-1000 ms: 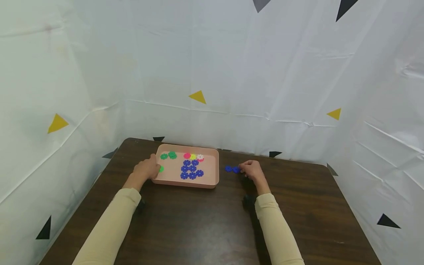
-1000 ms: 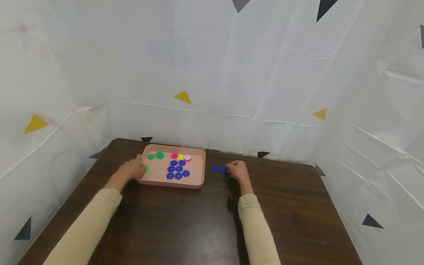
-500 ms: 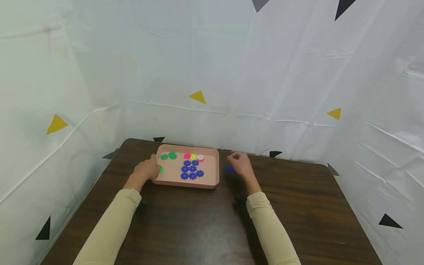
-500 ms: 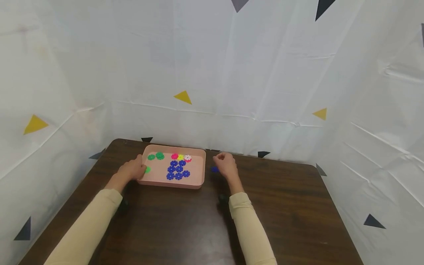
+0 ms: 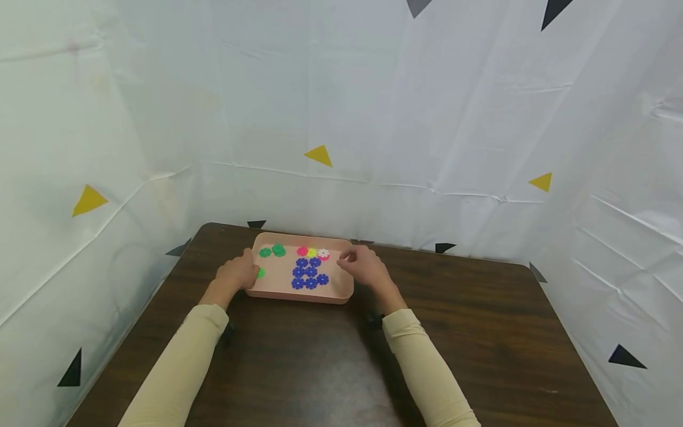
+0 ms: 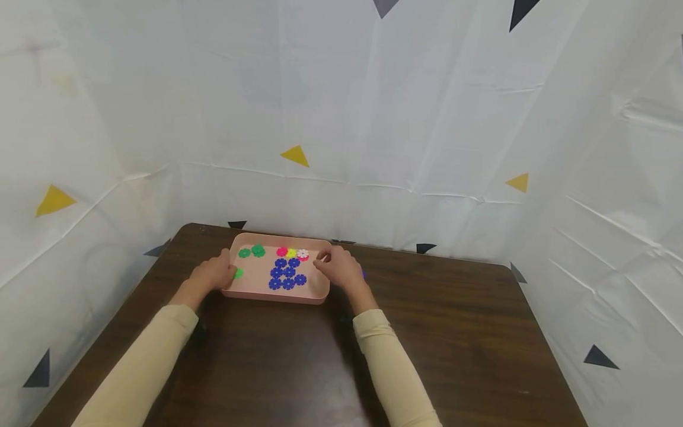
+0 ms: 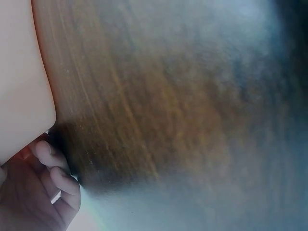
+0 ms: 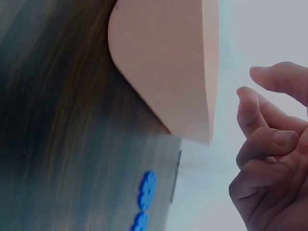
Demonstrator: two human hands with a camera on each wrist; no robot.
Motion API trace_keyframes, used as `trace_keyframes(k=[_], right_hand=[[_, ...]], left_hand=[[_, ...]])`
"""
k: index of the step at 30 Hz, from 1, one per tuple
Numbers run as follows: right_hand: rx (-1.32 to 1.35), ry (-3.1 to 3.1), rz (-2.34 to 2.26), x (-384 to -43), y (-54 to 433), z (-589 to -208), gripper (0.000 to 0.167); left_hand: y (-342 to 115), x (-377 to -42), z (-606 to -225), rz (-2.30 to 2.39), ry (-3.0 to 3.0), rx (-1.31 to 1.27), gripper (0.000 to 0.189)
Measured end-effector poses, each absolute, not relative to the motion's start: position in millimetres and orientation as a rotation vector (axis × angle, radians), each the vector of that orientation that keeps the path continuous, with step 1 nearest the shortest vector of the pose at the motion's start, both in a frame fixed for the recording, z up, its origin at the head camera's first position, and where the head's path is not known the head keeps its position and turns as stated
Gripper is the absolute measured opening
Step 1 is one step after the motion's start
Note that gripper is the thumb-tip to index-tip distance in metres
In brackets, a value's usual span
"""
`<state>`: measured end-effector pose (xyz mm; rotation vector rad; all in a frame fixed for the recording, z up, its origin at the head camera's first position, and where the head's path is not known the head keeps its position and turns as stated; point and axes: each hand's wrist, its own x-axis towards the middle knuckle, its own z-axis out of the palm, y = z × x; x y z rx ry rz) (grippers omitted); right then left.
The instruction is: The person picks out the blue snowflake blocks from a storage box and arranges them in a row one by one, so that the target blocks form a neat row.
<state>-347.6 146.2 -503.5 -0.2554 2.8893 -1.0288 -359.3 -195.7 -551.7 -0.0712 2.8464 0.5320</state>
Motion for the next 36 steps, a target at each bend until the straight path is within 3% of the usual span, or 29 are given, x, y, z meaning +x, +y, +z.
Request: trace_keyframes(k=[13,26,36], right_hand=[[-0.573,2.737,-1.022,-351.3,116.5,-518.4,0.027],[-0.363,2.767,-0.737,-348.9,102.7,-525.5,0.04],[-0.361,2.856,-0.589,-343.3,96.6,-525.5,0.043]], left_hand=[[-196.3,-359.4,-552.4,0.523,2.834,-0.079,0.065],[-197.6,-358.2,-551.5,0.524,2.845,-0.06,0.065],[-197.3,-355.0,-551.6,0.519,2.844,-0.07,0.066]])
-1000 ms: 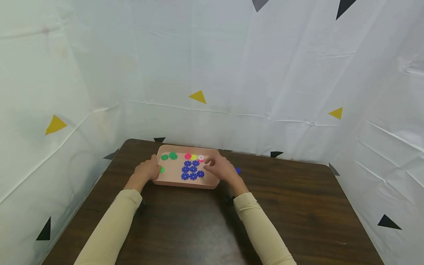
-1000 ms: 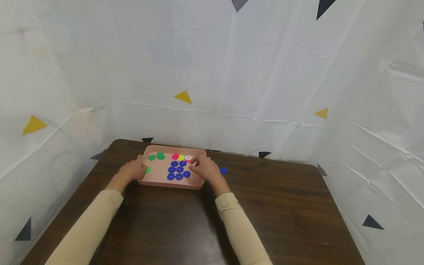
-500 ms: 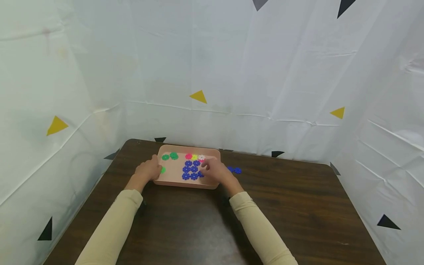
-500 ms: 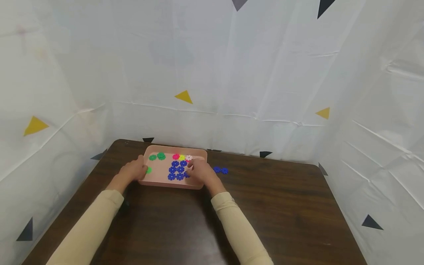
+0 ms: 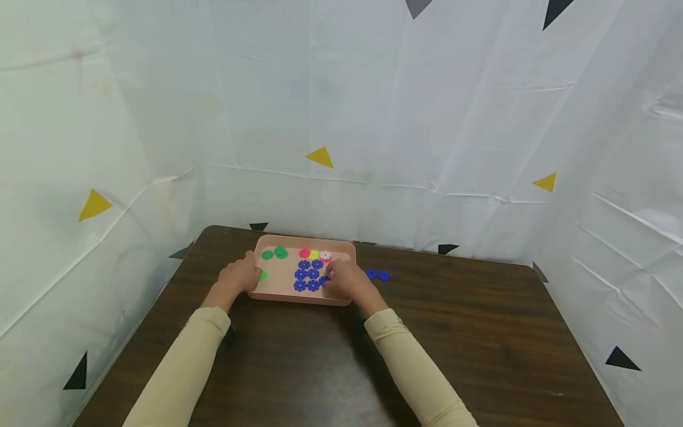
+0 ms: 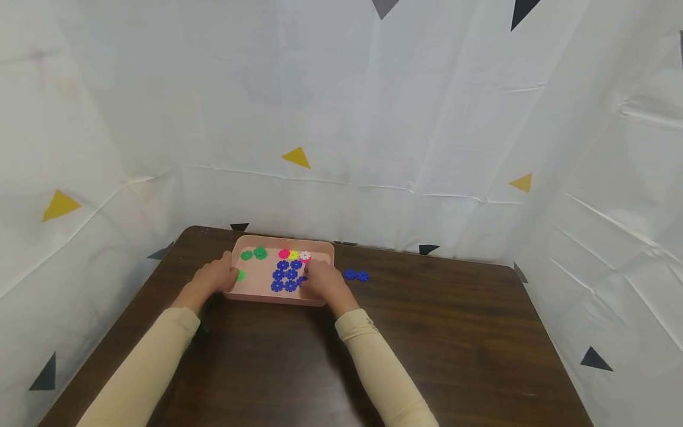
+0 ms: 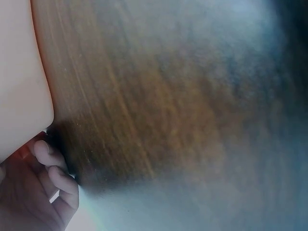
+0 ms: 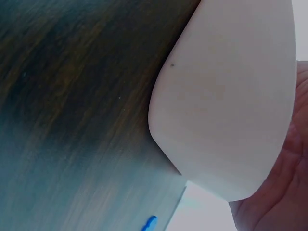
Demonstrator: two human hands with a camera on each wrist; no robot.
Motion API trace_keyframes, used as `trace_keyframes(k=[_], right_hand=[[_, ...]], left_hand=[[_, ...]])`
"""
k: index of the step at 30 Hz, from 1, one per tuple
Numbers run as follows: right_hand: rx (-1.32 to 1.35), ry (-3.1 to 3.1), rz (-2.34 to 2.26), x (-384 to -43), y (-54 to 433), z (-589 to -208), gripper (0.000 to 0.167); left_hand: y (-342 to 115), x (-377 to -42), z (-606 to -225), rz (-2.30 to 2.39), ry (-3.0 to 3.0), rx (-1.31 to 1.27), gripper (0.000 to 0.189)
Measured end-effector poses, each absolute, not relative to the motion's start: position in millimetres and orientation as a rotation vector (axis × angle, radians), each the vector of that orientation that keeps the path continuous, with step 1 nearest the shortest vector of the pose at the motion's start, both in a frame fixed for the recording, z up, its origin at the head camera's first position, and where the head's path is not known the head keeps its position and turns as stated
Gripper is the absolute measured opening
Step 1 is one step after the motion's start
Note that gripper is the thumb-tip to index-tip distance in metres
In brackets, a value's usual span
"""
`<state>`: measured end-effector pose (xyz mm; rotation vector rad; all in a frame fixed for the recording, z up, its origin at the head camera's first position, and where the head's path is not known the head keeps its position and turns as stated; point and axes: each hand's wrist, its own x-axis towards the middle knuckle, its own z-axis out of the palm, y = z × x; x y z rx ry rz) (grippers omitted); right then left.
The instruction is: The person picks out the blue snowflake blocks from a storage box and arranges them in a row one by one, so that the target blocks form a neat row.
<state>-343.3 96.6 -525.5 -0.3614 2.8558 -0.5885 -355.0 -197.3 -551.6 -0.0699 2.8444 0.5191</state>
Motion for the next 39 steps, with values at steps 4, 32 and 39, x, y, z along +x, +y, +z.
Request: trace_keyframes(k=[4,32,39], right_hand=[[-0.359,2.878,-0.569,-343.5,95.9,-527.9,0.043],[-0.397,2.979,-0.607,-349.5,94.5,-532.6,0.015],[-0.388,3.0,-0.67,-349.9,94.8,-532.1,0.011]], left_hand=[[-197.8,-355.8,-551.9,0.525,2.844,-0.066,0.066],[-198.1,-355.3,-549.9,0.517,2.862,-0.065,0.064],[-197.9,-354.6,-550.0,0.526,2.867,-0.07,0.061]])
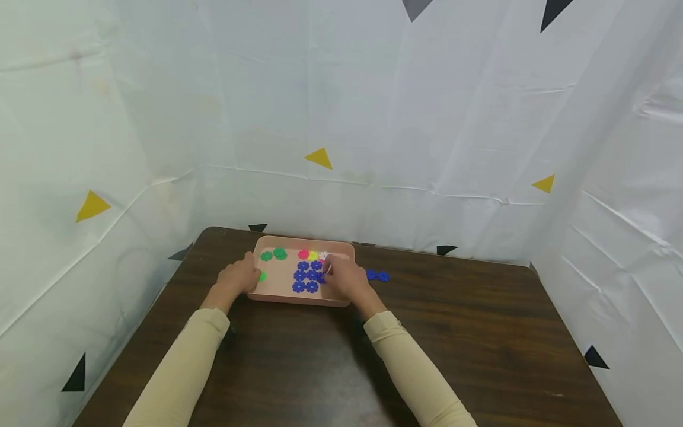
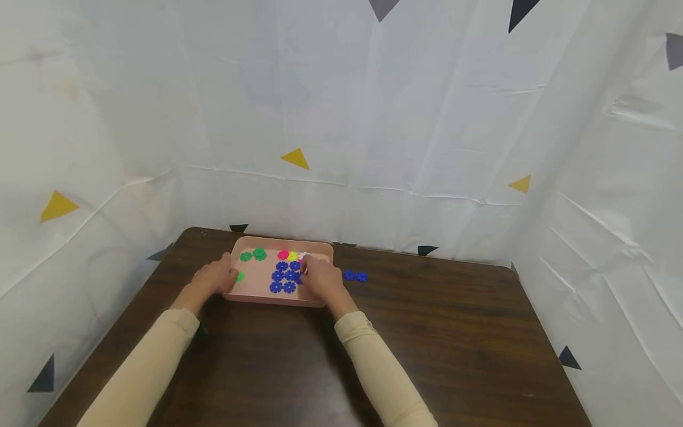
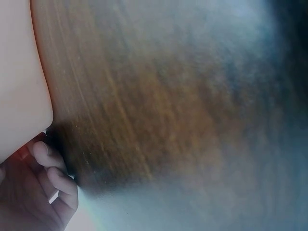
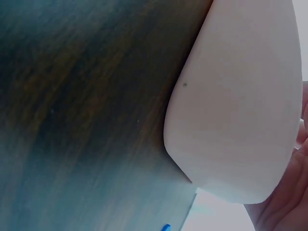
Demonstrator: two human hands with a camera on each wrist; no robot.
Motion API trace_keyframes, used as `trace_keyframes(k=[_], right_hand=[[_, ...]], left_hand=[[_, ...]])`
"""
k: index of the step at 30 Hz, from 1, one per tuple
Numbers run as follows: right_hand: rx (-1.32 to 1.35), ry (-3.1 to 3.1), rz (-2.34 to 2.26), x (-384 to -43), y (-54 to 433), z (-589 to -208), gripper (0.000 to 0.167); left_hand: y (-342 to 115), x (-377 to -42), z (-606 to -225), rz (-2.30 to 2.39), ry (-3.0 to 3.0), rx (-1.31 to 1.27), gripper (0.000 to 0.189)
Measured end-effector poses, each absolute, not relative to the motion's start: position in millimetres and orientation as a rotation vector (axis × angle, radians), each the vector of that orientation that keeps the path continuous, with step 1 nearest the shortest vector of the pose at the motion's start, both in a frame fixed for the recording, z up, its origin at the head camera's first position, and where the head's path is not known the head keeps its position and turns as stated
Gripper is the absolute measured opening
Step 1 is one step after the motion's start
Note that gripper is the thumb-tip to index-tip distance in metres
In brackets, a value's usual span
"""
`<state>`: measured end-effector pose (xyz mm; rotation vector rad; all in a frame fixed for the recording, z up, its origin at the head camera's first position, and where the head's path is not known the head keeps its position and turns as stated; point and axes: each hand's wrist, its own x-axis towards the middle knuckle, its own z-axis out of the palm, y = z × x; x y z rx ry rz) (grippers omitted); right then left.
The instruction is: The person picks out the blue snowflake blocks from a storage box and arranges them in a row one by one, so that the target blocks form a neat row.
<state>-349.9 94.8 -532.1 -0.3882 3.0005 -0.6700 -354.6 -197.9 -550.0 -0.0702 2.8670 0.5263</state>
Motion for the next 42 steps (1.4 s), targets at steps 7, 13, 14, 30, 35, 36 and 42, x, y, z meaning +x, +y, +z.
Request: trace_keyframes(k=[7,13,14,30,35,36,42], right_hand=[[-0.365,3.004,-0.699,-349.9,94.3,-528.6,0.011],[-0.332,2.998,-0.712,-349.6,94.6,-527.7,0.013],[-0.327,2.995,-0.72,-349.6,94.9,-527.6,0.013],[-0.237,3.086,-0.789,-348.4,101.9,-526.3,0.015],[-0.223,3.098,-0.84,-345.4,105.3,-523.6,0.012],[-0.218,3.1,-0.847,-344.6,106.2,-523.3,0.012],[-0.181,3.13,-0.928,-341.4,111.3,-524.7,0.013]], left_hand=[[-198.9,-358.3,-552.3,0.528,2.871,-0.068,0.063],[-199.2,-360.3,-553.4,0.53,2.871,-0.075,0.062],[-199.4,-360.3,-553.6,0.532,2.872,-0.074,0.062],[-201.5,-361.8,-556.8,0.536,2.887,-0.045,0.063],[-201.6,-362.5,-557.0,0.527,2.889,-0.051,0.061],[-201.3,-362.5,-557.4,0.525,2.89,-0.053,0.06],[-200.0,-361.8,-556.9,0.515,2.891,-0.059,0.059]])
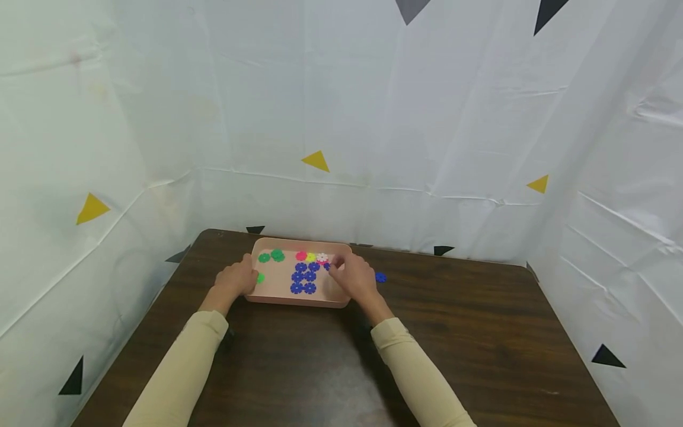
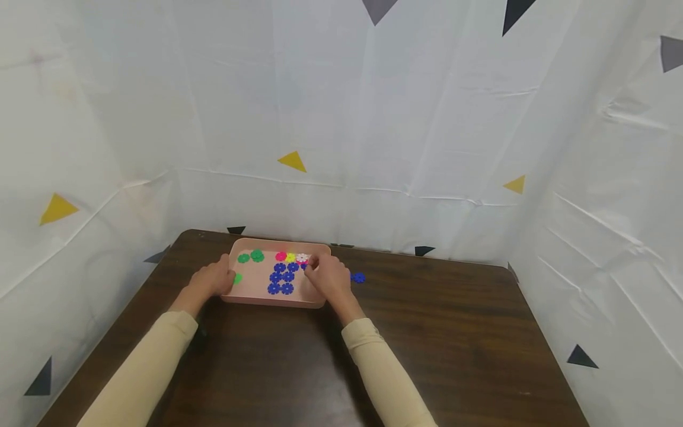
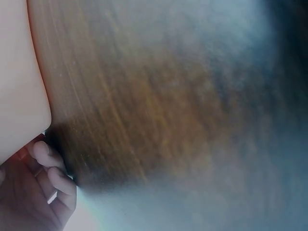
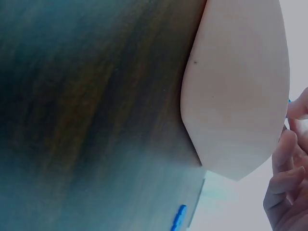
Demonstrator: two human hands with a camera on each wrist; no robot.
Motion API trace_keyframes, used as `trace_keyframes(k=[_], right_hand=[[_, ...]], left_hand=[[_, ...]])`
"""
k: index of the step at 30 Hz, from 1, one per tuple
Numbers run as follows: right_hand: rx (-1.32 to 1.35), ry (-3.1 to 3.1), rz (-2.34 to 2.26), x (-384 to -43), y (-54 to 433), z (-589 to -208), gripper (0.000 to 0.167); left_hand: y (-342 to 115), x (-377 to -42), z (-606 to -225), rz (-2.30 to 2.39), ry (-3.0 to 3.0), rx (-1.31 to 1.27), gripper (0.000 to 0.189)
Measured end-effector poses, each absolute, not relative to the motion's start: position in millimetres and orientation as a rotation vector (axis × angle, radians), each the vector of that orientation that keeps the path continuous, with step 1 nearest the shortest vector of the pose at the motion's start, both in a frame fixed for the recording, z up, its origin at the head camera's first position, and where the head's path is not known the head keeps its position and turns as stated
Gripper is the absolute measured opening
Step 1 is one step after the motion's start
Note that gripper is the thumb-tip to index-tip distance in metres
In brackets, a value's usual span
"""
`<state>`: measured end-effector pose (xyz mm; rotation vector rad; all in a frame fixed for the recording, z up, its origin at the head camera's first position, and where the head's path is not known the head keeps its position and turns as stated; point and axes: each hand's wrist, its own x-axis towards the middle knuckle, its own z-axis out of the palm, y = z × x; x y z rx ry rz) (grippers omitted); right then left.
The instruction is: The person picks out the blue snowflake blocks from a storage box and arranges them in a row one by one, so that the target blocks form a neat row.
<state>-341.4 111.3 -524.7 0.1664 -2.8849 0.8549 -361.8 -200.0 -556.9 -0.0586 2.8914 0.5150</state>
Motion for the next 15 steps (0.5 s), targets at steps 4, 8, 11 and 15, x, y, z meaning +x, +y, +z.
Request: trace_keyframes(k=[4,8,11,15], right_hand=[[0.134,-2.839,0.896,-342.7,113.4,-526.6,0.014],[0.105,-2.813,0.931,-343.0,115.9,-527.0,0.012],[0.088,-2.795,0.973,-341.9,119.3,-526.3,0.013],[0.077,-2.765,1.036,-339.9,126.1,-525.3,0.014]], left_hand=[[-199.9,-361.1,-554.5,0.522,2.887,-0.057,0.058],[-200.1,-359.4,-552.8,0.53,2.883,-0.051,0.058],[-200.1,-357.6,-551.4,0.538,2.875,-0.053,0.059],[-200.6,-356.5,-550.3,0.548,2.87,-0.051,0.059]])
